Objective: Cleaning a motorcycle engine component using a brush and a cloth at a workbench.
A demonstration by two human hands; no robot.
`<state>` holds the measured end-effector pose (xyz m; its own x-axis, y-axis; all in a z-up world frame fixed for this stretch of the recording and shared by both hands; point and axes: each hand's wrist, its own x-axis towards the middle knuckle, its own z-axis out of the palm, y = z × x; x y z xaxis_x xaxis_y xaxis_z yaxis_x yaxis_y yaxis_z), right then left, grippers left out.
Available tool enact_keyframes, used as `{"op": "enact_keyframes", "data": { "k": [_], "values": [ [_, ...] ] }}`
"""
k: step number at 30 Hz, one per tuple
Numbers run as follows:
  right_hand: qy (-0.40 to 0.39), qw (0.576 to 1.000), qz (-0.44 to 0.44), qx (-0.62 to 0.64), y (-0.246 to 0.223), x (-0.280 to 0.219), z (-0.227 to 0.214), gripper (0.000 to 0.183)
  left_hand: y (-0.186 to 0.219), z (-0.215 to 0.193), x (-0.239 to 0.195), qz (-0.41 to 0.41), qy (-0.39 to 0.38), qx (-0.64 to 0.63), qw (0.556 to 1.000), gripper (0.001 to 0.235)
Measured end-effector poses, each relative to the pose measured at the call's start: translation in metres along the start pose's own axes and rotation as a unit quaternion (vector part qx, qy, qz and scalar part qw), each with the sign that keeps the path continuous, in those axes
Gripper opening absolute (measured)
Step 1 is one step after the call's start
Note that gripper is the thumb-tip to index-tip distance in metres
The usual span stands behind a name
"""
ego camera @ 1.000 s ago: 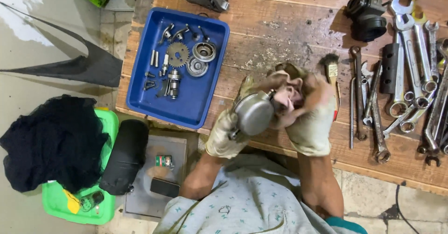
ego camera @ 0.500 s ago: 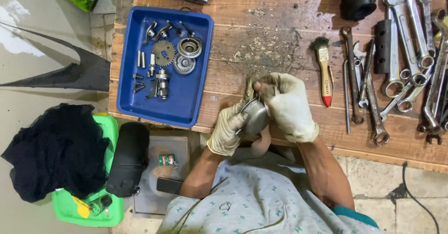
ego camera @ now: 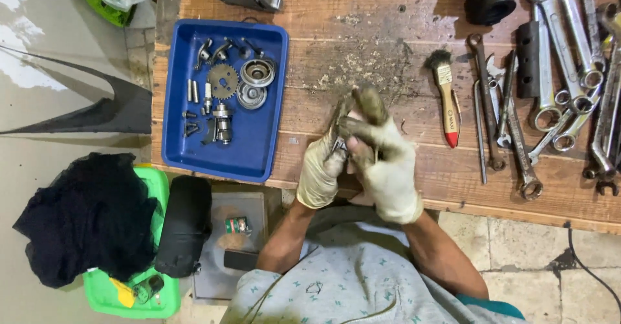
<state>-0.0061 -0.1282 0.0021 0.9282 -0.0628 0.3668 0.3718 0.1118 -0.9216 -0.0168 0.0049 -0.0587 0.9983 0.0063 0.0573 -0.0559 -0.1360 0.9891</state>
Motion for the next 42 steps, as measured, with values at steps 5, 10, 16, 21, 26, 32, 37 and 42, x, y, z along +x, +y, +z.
{"op": "enact_keyframes", "data": {
  "k": [5,10,16,21,26,32,37,42],
  "values": [
    [0.058,0.984,0.164,-0.046,-0.031,0.03,0.018,0.023,0.009,0.011,-0.003,0.145,0.021,0.058,0.988,0.041],
    [0.239,0.908,0.297,0.172,0.003,0.042,0.012,0.016,0.057,0.011,0.013,0.194,0.036,0.008,0.98,0.046],
    [0.063,0.919,0.359,0.148,0.012,0.023,-0.033,0.041,0.074,0.008,0.018,0.13,-0.01,-0.186,0.974,0.053],
    [0.123,0.931,0.309,0.15,-0.013,0.023,-0.013,0.038,0.076,0.001,0.016,0.025,-0.027,-0.296,0.954,0.051],
    [0.067,0.982,0.153,-0.093,0.037,0.007,-0.01,0.031,0.076,-0.002,0.022,-0.11,-0.044,-0.429,0.895,0.049],
    [0.082,0.977,0.121,-0.158,0.005,0.016,-0.025,0.01,0.073,-0.005,0.025,-0.242,-0.06,-0.542,0.803,0.047],
    [0.089,0.977,0.097,-0.17,-0.011,0.018,-0.02,0.004,0.039,-0.003,0.013,-0.298,-0.038,-0.557,0.775,0.048],
    [0.085,0.977,0.192,-0.045,-0.02,0.016,-0.015,0.015,0.025,0.002,0.007,-0.297,0.048,-0.491,0.818,0.051]
  ]
}}
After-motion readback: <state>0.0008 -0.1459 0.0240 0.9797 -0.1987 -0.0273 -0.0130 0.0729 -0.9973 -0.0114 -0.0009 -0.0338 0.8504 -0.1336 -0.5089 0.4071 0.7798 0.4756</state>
